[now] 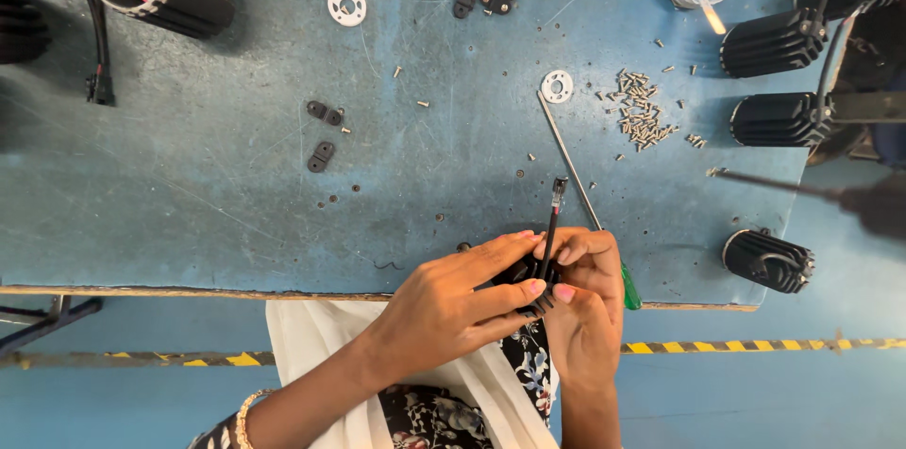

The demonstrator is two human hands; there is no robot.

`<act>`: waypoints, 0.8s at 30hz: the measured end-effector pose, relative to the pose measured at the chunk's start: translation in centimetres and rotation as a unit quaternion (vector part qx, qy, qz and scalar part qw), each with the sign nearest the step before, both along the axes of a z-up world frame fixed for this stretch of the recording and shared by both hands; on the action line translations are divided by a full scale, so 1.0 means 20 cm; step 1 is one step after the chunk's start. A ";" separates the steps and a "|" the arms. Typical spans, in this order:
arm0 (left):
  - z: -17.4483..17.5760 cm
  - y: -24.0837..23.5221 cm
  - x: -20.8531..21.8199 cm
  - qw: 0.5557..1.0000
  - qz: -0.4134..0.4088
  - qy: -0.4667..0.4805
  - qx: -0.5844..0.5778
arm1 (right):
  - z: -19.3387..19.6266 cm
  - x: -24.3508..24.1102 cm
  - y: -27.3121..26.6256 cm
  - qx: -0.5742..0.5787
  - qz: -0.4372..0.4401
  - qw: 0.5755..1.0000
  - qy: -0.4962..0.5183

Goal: The person assembles multiple LED light components by placing circuit boards into housings, inserting small screws into the bases, and tightening them using an electric screwdriver and a manual screwdriver.

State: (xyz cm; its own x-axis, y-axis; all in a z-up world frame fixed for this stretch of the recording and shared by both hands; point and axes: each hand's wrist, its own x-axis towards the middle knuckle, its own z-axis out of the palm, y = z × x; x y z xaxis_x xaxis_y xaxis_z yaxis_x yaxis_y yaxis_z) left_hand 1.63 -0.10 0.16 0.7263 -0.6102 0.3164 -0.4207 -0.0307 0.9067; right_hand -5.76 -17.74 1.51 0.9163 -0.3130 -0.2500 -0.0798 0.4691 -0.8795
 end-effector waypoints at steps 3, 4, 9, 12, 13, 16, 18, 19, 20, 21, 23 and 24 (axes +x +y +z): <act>0.00 0.00 0.01 1.000 -0.005 0.010 0.009 | 0.00 0.01 0.00 0.011 -0.004 1.000 -0.014; 0.00 0.00 0.01 1.000 -0.006 0.017 0.011 | -0.01 0.01 0.01 0.016 -0.008 1.000 -0.021; -0.01 0.00 0.01 0.999 -0.008 0.041 0.010 | -0.01 0.01 0.02 0.013 -0.010 0.999 -0.036; -0.02 -0.01 -0.01 0.999 0.003 0.047 -0.008 | -0.02 0.01 0.01 0.011 -0.002 0.999 -0.047; -0.02 -0.01 -0.01 0.999 0.006 0.053 -0.010 | -0.03 0.02 0.01 0.009 0.001 0.999 -0.053; -0.01 -0.02 -0.01 0.998 0.016 0.056 -0.019 | -0.02 0.04 0.02 -0.002 0.009 0.998 -0.068; -0.01 -0.02 -0.02 0.998 0.018 0.062 -0.028 | 0.00 0.04 0.03 -0.006 0.007 0.997 -0.072; -0.01 -0.02 -0.02 0.997 0.018 0.070 -0.032 | 0.01 0.04 0.04 -0.004 0.003 0.997 -0.071; -0.02 -0.02 -0.03 0.996 0.018 0.078 -0.036 | 0.03 0.04 0.05 -0.002 -0.001 0.998 -0.069; -0.02 -0.02 -0.03 0.997 0.021 0.069 -0.037 | 0.06 0.05 0.05 -0.077 -0.022 0.993 -0.089; -0.02 -0.03 -0.03 0.997 0.030 0.053 -0.039 | 0.14 0.05 0.01 -0.223 -0.062 0.964 -0.127; -0.02 -0.03 -0.03 0.997 0.032 0.050 -0.040 | 0.20 0.06 -0.04 -0.269 -0.129 0.939 -0.172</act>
State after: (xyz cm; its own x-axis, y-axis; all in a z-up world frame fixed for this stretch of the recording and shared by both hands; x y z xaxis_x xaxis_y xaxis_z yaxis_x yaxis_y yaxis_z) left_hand 1.05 -0.79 -0.20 0.7931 -0.5372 0.2872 -0.3281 0.0204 0.9444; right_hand -4.57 -18.45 5.47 0.7899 -0.5324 0.3043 0.3068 -0.0864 -0.9478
